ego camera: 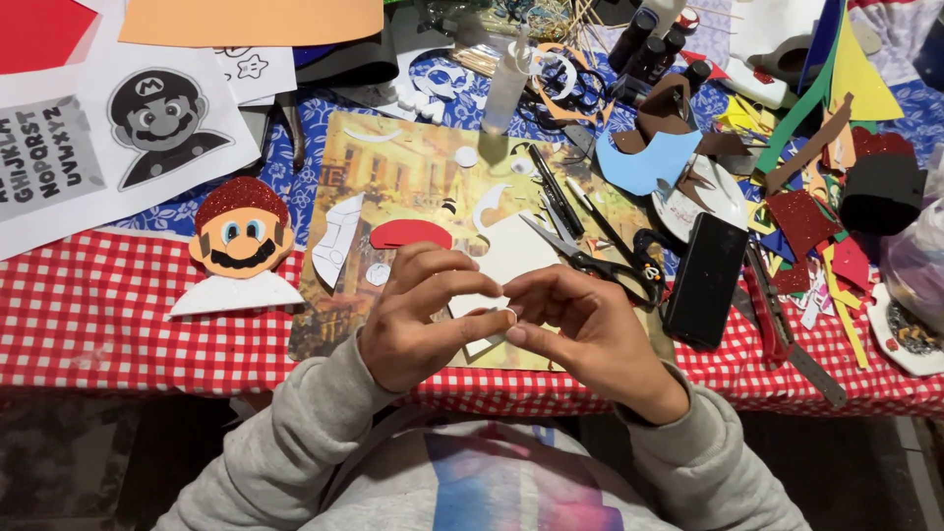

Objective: Creating a Super Mario figure using foam sheets, scissors, and glue.

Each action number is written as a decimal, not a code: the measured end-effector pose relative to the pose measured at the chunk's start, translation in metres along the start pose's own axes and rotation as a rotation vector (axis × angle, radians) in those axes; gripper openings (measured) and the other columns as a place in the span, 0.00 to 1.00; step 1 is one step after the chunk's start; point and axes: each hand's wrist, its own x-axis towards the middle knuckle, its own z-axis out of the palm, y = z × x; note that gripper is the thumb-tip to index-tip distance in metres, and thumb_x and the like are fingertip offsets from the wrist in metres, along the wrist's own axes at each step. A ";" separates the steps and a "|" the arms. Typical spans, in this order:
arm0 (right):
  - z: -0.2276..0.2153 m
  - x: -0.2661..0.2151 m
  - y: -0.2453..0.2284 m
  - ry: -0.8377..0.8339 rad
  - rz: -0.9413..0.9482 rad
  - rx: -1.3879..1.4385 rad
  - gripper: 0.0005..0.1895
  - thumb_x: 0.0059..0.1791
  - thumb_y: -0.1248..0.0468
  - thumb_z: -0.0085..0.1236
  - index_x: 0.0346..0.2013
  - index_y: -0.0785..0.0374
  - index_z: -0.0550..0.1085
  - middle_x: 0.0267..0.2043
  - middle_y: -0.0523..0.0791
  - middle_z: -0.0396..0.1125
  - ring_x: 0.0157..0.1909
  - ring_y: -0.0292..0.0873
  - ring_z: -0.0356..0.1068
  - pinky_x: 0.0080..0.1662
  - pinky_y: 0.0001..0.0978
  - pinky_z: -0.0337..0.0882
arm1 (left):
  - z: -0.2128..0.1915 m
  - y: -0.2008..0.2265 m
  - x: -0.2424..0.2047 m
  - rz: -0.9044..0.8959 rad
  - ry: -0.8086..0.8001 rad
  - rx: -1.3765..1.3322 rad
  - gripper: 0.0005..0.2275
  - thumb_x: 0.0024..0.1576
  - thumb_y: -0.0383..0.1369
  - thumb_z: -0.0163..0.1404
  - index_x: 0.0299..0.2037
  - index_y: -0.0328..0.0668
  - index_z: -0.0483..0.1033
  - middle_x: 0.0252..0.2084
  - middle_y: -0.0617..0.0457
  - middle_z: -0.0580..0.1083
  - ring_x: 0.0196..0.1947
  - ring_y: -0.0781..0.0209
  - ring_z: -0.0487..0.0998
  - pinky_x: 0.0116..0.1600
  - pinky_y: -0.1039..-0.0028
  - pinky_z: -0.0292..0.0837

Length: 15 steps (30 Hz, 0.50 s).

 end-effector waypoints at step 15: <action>-0.002 0.025 0.005 0.011 0.176 0.047 0.13 0.51 0.64 0.61 0.46 0.71 0.77 0.41 0.48 0.76 0.43 0.39 0.76 0.48 0.32 0.75 | -0.077 -0.032 -0.106 -0.966 -0.019 0.587 0.31 0.54 0.39 0.64 0.64 0.28 0.69 0.54 0.36 0.73 0.55 0.41 0.70 0.60 0.52 0.63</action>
